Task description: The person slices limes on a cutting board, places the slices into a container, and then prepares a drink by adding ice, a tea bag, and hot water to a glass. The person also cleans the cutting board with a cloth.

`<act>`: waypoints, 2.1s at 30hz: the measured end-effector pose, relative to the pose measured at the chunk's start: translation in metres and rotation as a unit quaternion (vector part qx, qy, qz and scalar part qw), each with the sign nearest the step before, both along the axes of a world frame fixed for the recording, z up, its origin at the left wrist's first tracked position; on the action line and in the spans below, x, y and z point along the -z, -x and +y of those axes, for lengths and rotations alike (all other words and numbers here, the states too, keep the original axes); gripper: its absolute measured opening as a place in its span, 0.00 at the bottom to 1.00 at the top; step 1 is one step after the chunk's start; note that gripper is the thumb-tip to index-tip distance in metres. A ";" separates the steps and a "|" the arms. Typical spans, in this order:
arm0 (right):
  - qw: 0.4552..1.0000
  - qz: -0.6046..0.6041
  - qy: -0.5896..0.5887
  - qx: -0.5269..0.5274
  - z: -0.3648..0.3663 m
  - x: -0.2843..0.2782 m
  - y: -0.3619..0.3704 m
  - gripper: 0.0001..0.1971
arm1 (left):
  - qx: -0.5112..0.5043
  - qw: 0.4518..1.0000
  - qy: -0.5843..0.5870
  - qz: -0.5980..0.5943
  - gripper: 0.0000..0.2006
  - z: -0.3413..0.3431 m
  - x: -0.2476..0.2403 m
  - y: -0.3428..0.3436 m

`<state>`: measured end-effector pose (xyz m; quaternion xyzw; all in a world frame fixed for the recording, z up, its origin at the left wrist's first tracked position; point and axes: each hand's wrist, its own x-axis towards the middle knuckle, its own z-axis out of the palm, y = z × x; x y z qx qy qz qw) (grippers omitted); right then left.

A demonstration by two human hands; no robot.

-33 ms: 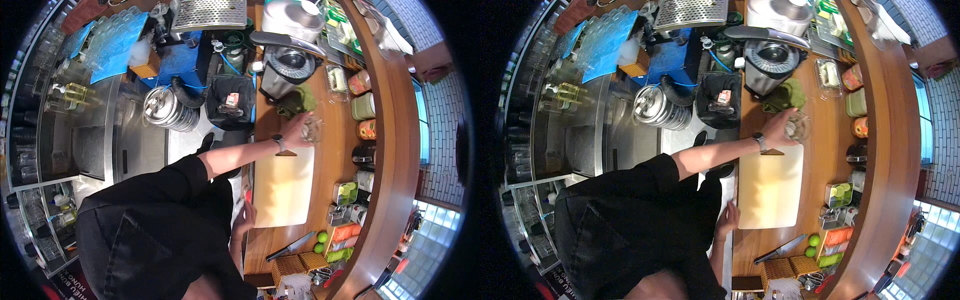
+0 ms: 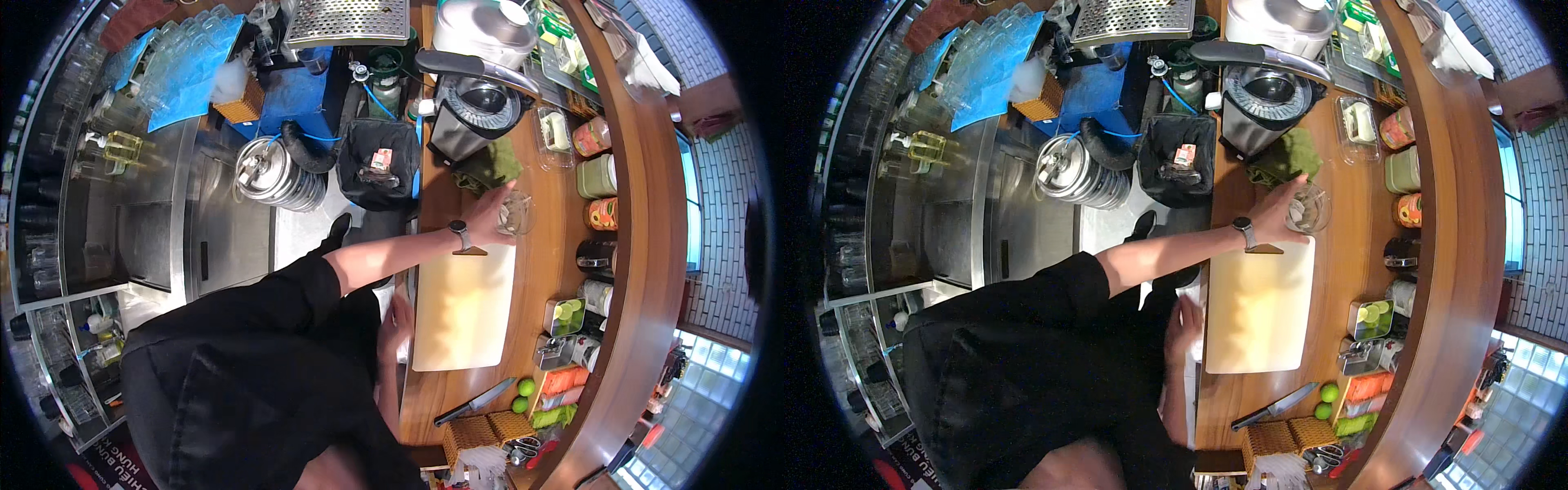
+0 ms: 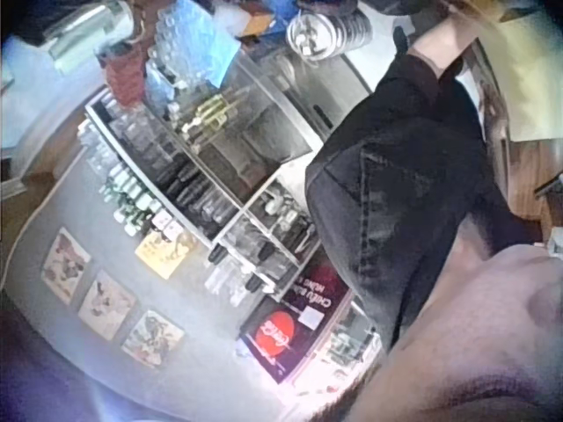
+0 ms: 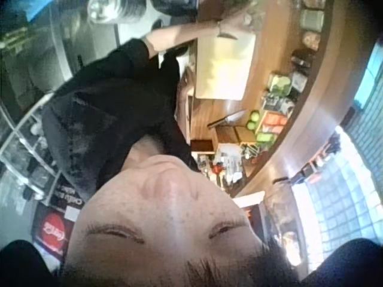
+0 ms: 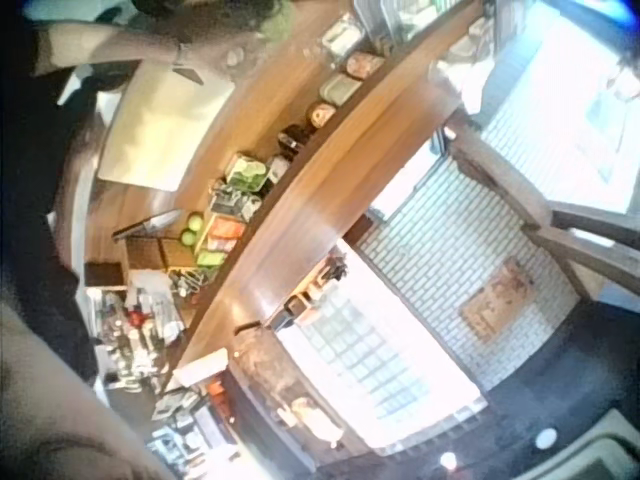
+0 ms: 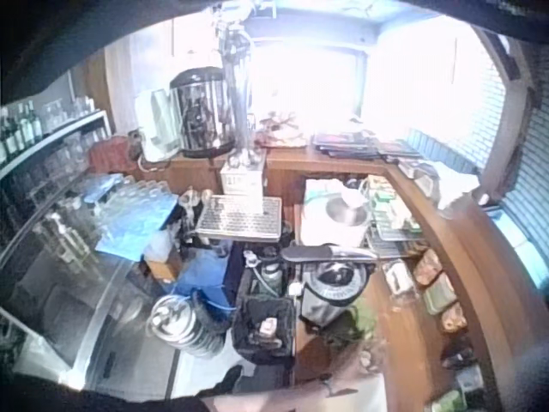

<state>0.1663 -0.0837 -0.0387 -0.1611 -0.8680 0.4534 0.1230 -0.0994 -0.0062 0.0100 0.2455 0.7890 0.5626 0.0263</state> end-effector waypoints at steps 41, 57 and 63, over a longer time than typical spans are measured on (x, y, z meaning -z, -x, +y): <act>0.951 0.293 -0.101 -0.016 -0.174 -0.255 0.410 0.13 | -0.447 0.883 0.133 0.057 0.19 -0.581 -0.114 0.154; 0.881 0.313 0.182 -0.306 -0.425 -0.388 0.688 0.21 | -0.482 0.820 0.094 -0.293 0.19 -0.615 -0.004 -0.013; 0.863 0.304 0.318 -0.250 -0.493 -0.443 0.718 0.15 | -0.612 0.677 0.082 -0.402 0.27 -0.611 0.039 -0.096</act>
